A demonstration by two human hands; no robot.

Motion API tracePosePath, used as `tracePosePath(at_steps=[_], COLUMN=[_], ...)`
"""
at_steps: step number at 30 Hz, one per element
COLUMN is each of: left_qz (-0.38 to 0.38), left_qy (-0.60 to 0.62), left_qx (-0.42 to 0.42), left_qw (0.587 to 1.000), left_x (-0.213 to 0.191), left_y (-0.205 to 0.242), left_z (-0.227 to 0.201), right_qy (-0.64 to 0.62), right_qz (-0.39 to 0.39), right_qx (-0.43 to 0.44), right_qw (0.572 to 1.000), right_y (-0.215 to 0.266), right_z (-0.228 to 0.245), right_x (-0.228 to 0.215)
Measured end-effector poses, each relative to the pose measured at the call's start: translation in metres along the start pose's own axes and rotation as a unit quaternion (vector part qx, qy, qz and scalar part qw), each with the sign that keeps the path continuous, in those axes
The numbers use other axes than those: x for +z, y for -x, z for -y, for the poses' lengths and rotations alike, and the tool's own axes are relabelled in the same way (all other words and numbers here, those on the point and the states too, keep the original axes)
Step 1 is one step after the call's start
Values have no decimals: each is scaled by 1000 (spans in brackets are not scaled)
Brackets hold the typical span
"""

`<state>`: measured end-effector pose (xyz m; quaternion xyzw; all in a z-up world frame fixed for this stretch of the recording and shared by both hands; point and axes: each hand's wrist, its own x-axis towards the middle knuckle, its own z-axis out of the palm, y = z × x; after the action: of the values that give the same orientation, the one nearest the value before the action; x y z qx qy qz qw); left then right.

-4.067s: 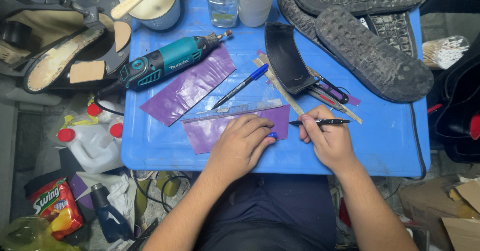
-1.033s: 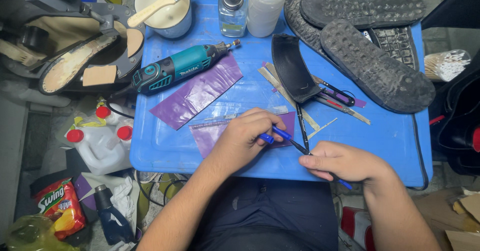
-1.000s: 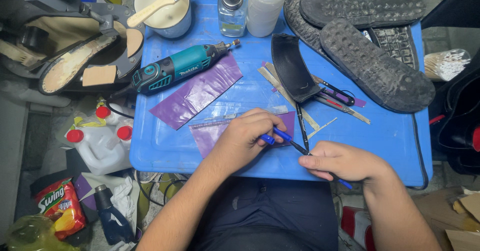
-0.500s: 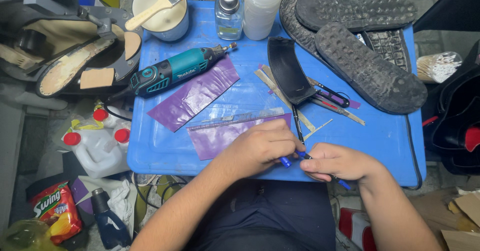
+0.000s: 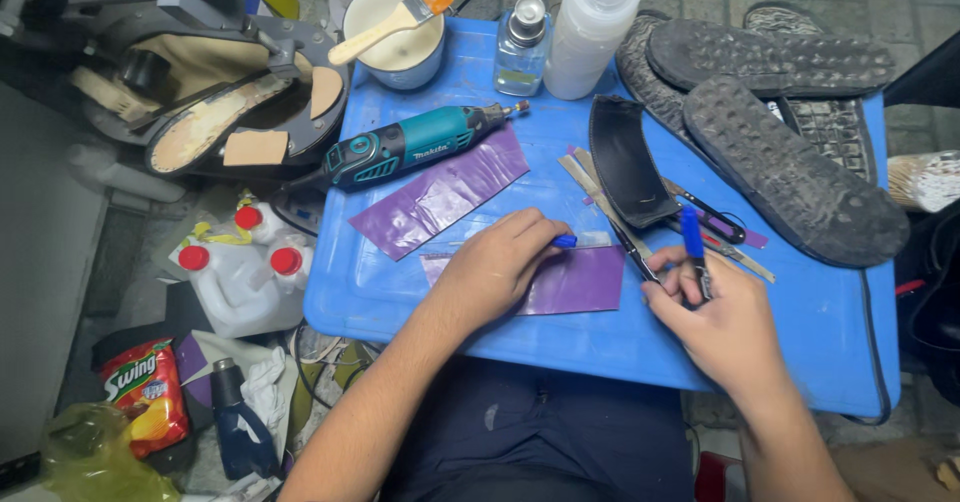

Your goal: The person uses a rotary tool to cut a purple sheet on a blue tray, then places a black shoe part on the sheet. They use a ruler and a blue pen to mark lines on the purple sheet.

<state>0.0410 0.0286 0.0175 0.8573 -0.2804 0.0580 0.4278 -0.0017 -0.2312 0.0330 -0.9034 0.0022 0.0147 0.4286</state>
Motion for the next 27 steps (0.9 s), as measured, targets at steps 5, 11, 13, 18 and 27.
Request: tracePosePath(at_steps=[5,11,13,18,27], left_qz=[-8,27,46,51,-41], left_qy=[-23,-21,-33,-32,-56], left_qx=[20,41,66,85,-21], left_qw=[999,999,996,995,997], left_x=[-12,-18,-16,-16,-50], left_y=[1,7,9,20,64], left_z=[5,4,4,2,-10], right_qy=[-130,-75,-58,-6,-36], right_qz=[29,49,61,75,141], right_qx=[-55,-22,-29,1,-86], right_qw=[990,996,996,997,986], right_y=[7,4,1,-7,-27], right_z=[6,27,31,28,44], right_x=[-3,-1,2,10,35])
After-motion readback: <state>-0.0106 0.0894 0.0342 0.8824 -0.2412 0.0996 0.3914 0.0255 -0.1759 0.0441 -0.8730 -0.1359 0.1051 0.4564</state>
